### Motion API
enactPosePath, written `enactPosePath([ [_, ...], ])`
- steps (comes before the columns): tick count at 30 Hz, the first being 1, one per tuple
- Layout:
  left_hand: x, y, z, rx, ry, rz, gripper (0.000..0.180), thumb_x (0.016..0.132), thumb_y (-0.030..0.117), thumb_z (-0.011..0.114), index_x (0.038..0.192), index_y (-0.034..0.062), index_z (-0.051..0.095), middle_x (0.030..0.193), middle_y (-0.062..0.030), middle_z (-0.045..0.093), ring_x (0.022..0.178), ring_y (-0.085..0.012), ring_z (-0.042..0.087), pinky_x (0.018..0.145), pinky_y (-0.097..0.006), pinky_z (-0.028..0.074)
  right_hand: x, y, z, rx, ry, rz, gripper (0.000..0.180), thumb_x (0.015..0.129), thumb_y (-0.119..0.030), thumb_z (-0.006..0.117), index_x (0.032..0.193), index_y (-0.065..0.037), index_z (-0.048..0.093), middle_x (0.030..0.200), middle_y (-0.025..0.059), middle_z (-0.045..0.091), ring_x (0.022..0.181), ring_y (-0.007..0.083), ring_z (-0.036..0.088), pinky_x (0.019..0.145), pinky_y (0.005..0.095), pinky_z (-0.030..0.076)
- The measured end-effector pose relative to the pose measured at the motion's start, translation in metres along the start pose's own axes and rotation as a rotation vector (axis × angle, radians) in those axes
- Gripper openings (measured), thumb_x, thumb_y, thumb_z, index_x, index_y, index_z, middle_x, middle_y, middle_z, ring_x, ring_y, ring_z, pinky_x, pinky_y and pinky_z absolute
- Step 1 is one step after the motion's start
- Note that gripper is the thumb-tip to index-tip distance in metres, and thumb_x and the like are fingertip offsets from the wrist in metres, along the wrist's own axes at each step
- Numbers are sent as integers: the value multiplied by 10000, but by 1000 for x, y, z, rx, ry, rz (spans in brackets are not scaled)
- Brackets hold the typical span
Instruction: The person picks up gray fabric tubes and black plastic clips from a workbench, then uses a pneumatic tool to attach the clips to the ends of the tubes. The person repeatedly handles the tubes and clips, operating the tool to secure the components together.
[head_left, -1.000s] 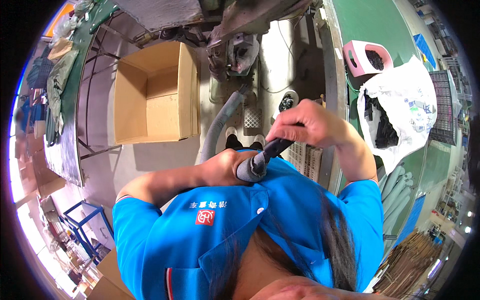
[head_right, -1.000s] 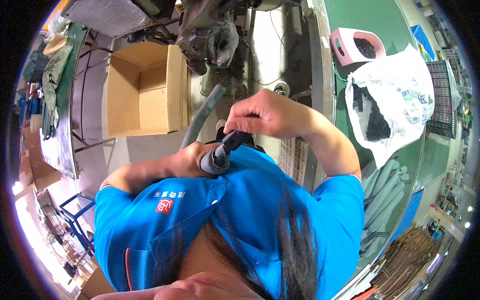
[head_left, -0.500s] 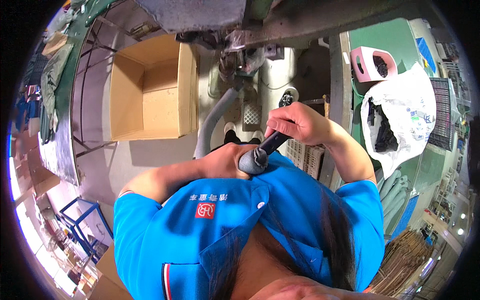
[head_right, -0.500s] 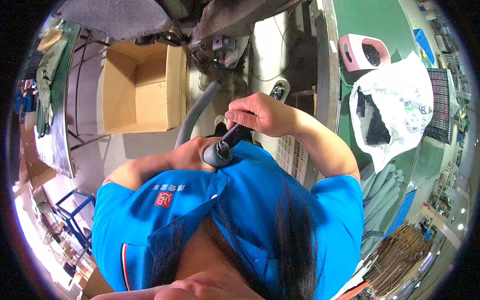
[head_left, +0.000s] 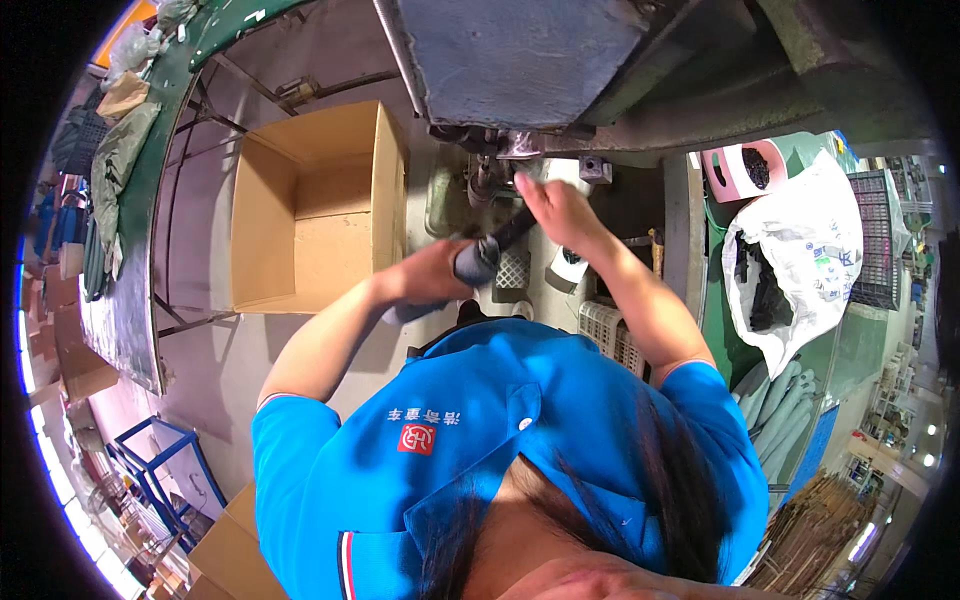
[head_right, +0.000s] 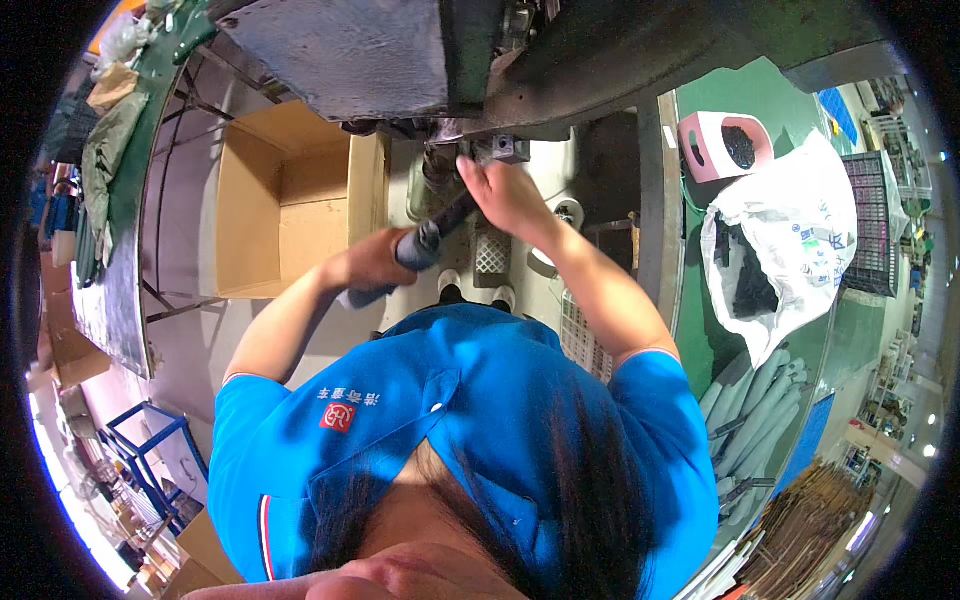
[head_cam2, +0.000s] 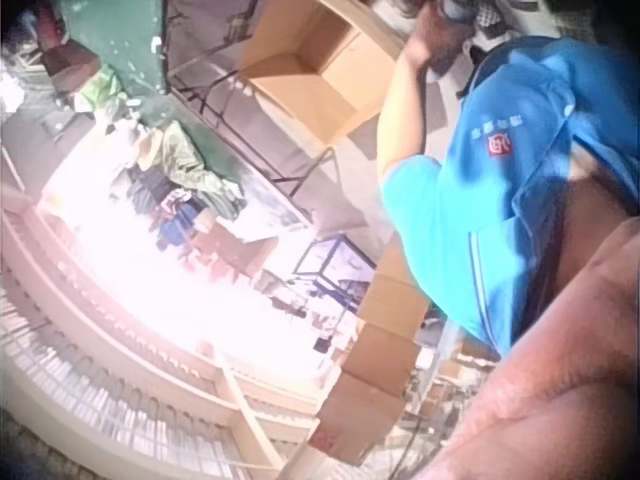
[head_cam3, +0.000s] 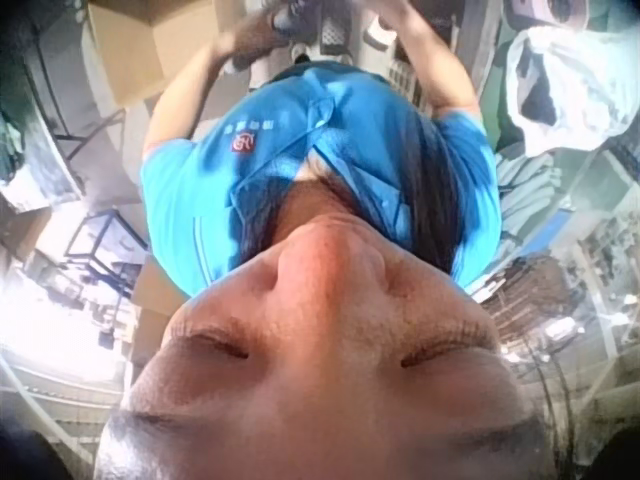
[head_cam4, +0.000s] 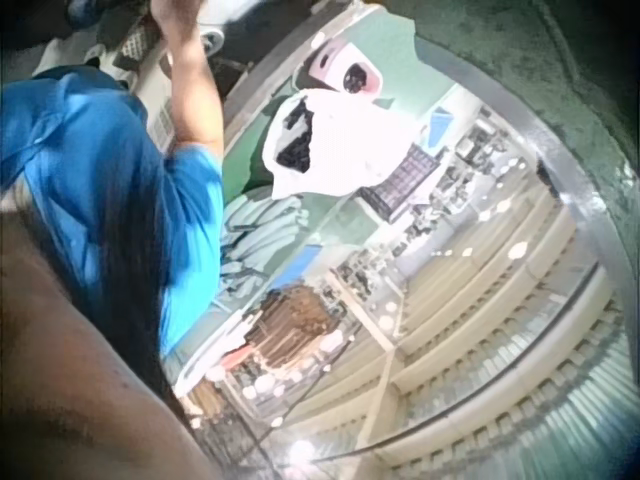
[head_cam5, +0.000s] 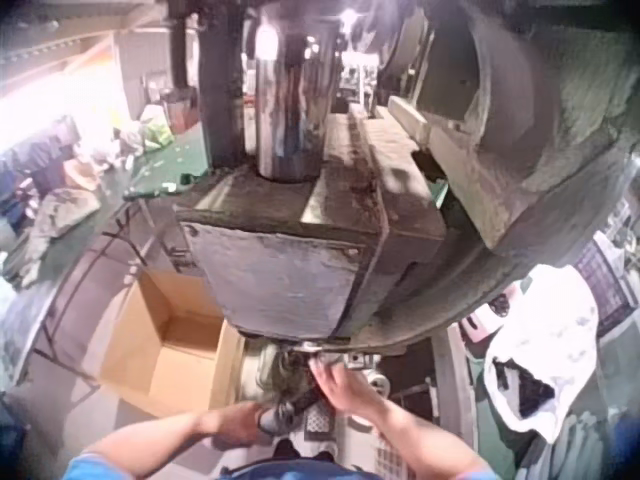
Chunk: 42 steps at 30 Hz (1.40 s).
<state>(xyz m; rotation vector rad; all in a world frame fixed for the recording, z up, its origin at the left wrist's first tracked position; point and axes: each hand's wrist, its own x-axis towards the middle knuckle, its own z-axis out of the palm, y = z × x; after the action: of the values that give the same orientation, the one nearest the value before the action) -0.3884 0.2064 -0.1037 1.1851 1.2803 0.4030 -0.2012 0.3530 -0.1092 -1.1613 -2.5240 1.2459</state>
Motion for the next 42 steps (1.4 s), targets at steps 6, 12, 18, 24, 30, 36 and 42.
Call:
enactPosePath([
  [6,10,31,-53,265,191,57,479,661,160,677,1116,55,573,860,-126,656,757,-212,633,714,-347,506,60,-2,-6,-303,599,-650,230,912,-184,511,1083,-42,570,1049,147,588,993,291,546,861,385,448],
  [12,18,35,-74,416,214,116,424,662,142,647,1065,32,576,821,-143,653,753,-230,633,716,-359,502,74,-3,-9,-4,613,-639,290,847,-193,613,1085,-33,577,1043,95,604,975,250,551,863,386,450],
  [18,34,1,-78,19,4,11,341,680,63,663,1004,23,563,726,-59,587,599,-140,571,524,-294,486,88,16,7,109,187,70,205,929,-261,497,893,-78,582,757,44,569,701,145,518,637,329,428],
  [24,33,21,-92,62,-44,-39,338,700,93,673,1014,18,572,721,-59,596,604,-141,580,537,-287,487,77,7,14,572,204,147,344,967,-401,408,941,-95,566,751,-19,500,631,88,433,573,248,395],
  [30,19,-1,-87,823,491,234,471,678,228,689,1112,82,578,837,-180,665,772,-327,658,718,-425,519,86,43,27,434,248,190,395,950,-437,379,1171,-110,411,816,25,535,676,123,489,596,281,424],
  [36,19,5,-78,800,527,102,620,613,222,673,1212,99,571,908,-229,651,875,-367,637,767,-430,506,96,53,34,353,273,246,348,968,-382,398,1096,-85,528,798,-17,524,632,69,455,564,236,428],
  [42,22,3,-85,758,461,126,574,613,241,689,1163,98,610,920,-219,657,878,-360,640,779,-418,505,101,67,42,417,304,206,349,962,-382,422,1088,-76,532,794,-18,529,634,71,457,553,233,414],
])
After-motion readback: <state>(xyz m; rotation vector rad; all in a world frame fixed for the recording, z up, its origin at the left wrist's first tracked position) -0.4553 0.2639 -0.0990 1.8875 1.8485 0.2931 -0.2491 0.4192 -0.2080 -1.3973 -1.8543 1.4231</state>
